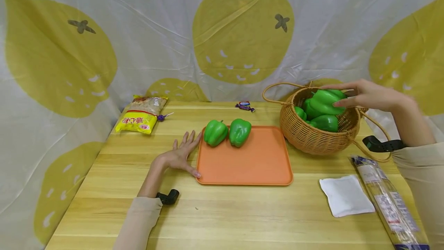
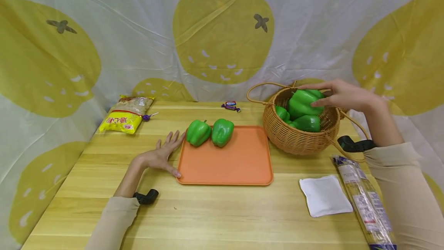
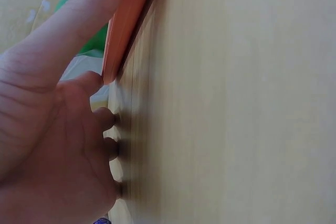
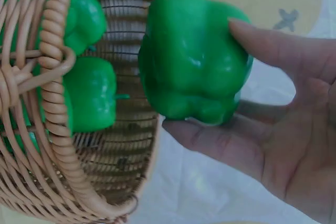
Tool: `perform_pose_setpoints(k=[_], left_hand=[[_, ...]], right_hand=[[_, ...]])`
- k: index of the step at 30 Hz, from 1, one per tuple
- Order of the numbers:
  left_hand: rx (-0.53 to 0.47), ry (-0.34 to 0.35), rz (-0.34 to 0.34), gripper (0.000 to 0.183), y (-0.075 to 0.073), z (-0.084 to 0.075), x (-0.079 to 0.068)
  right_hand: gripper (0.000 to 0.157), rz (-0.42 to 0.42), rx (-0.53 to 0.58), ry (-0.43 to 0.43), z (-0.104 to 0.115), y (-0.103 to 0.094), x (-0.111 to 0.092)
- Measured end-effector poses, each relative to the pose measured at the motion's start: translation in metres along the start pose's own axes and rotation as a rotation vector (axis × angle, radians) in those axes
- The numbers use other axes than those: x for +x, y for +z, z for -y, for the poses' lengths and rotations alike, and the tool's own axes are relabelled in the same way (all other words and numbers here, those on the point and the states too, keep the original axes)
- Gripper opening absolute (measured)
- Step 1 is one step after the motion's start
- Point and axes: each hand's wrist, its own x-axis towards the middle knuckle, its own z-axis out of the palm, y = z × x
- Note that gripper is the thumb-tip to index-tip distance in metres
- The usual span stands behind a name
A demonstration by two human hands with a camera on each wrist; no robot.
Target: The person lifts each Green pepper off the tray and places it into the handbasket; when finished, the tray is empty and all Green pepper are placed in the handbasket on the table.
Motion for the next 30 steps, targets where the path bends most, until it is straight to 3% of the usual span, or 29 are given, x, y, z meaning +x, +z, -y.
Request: perform_pose_setpoints(k=[3,12,22,30], left_hand=[[-0.005,0.001,0.002,0.137,-0.001,0.000,0.000],[-0.003,-0.001,0.003,0.137,0.000,-0.001,0.000],[-0.002,-0.004,0.005,0.137,0.000,0.000,0.000],[-0.004,0.000,0.002,0.138,0.001,0.000,0.000]], right_hand=[[0.059,-0.005,-0.012,0.005,-0.003,0.003,0.008],[0.061,0.106,0.148,0.043,-0.016,0.015,0.021],[0.053,0.127,0.050,-0.019,-0.020,0.022,0.023],[0.053,0.093,0.038,-0.009,-0.008,0.030,0.022]])
